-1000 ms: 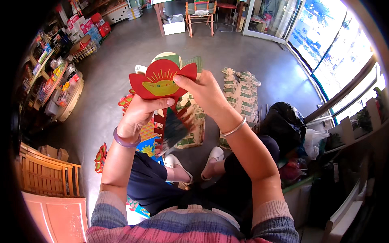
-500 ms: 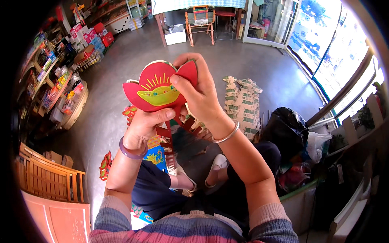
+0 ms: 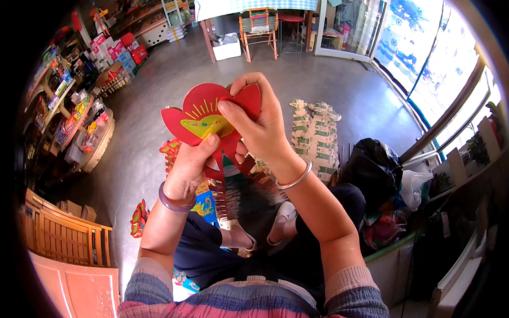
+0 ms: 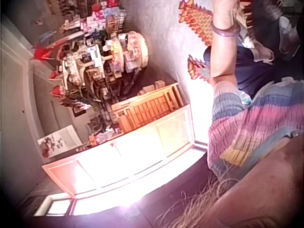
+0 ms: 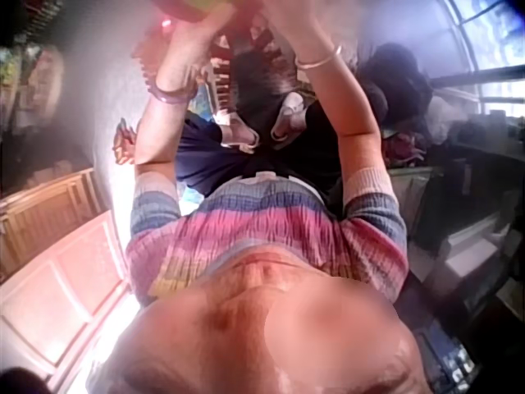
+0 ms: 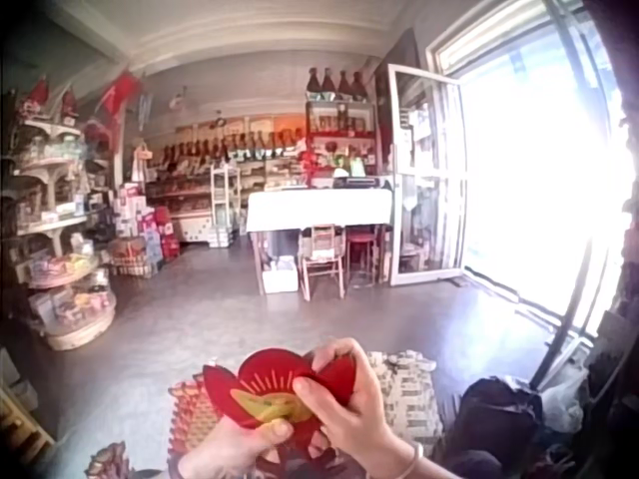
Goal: The person folds and aligns decorative paper pieces, then fastens the sections together using a stapler.
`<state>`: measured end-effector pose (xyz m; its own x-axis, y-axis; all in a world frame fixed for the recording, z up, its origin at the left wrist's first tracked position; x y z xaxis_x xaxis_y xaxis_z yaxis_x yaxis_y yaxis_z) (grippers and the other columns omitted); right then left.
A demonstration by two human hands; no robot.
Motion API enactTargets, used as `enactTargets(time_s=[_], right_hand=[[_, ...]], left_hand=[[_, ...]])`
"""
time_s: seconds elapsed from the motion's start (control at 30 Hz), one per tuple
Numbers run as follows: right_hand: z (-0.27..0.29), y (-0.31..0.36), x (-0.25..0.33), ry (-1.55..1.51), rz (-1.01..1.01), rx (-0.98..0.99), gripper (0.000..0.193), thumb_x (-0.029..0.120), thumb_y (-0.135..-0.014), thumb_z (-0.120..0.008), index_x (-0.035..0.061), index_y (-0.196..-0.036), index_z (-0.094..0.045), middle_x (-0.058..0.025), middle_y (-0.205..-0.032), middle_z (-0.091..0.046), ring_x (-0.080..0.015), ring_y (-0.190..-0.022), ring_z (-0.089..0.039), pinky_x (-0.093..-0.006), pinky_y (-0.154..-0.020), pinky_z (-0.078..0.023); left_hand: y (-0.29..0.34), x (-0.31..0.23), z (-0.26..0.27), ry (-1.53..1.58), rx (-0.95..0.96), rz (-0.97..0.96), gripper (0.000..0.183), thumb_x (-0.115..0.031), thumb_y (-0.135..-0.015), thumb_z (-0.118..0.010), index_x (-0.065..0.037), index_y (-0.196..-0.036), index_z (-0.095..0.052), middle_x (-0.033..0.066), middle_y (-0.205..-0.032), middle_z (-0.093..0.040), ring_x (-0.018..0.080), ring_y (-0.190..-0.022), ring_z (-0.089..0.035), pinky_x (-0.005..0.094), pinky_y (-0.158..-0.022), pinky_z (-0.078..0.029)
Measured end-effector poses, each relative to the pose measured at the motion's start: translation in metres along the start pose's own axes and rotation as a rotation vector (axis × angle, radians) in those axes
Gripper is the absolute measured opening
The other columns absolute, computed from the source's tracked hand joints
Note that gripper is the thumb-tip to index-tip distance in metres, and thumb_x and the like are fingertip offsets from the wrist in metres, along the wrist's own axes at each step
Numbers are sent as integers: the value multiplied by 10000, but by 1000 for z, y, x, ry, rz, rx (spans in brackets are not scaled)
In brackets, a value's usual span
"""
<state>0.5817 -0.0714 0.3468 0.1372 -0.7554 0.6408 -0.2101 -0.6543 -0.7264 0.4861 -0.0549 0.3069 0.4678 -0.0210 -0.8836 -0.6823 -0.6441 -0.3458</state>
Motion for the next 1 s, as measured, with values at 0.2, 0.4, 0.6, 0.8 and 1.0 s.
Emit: enactTargets(time_s=[0.2, 0.4, 0.6, 0.8, 1.0], right_hand=[[3, 3, -6, 137, -89, 0, 195, 19, -813, -569, 49, -939, -424, -35, -903, -511, -64, -797, -493, -202, -698, -420], [7, -2, -5, 176, 29, -45, 167, 37, -800, -592, 33, -893, -453, 0, -718, -510, -24, -629, -451, -172, -520, -381], [11, -1, -13, 215, -54, -55, 178, 42, -810, -581, 53, -902, -429, -35, -871, -546, -60, -750, -509, -195, -634, -436], [18, 1, -19, 219, -99, -91, 165, 43, -814, -574, 54, -892, -429, -37, -869, -537, -57, -732, -503, -191, -612, -430], [36, -4, -26, 236, -22, -63, 227, 114, -837, -590, 16, -1008, -475, -30, -793, -549, -59, -707, -520, -216, -604, -447]], left_hand=[[-1, 9, 3, -12, 23, 27, 402, -295, -880, -543, 10, -1130, -465, 105, -858, -606, 171, -727, -598, 279, -640, -497], [-3, 13, 5, 84, -8, 98, 332, -198, -876, -542, 18, -1120, -475, 113, -860, -609, 176, -725, -599, 280, -645, -500], [-3, 12, 6, 47, -37, 139, 241, -39, -835, -545, 25, -1066, -519, 113, -852, -614, 166, -729, -592, 280, -659, -493], [-8, 14, 8, -7, -111, 99, 218, -11, -808, -563, 28, -1020, -530, 113, -789, -612, 182, -668, -607, 273, -589, -505], [-15, 24, 15, -170, -159, 156, 134, -32, -826, -533, 17, -948, -561, 79, -750, -621, 150, -653, -585, 248, -578, -449]])
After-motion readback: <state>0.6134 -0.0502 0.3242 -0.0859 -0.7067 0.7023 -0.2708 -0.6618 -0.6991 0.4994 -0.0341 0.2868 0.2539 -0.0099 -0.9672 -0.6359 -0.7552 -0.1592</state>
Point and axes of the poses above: each hand's wrist, its own y-axis away from the middle knuckle, its own z-axis out of the back of the hand, x = y × z, the point moved 9 cm from there along -y, towards the middle knuckle
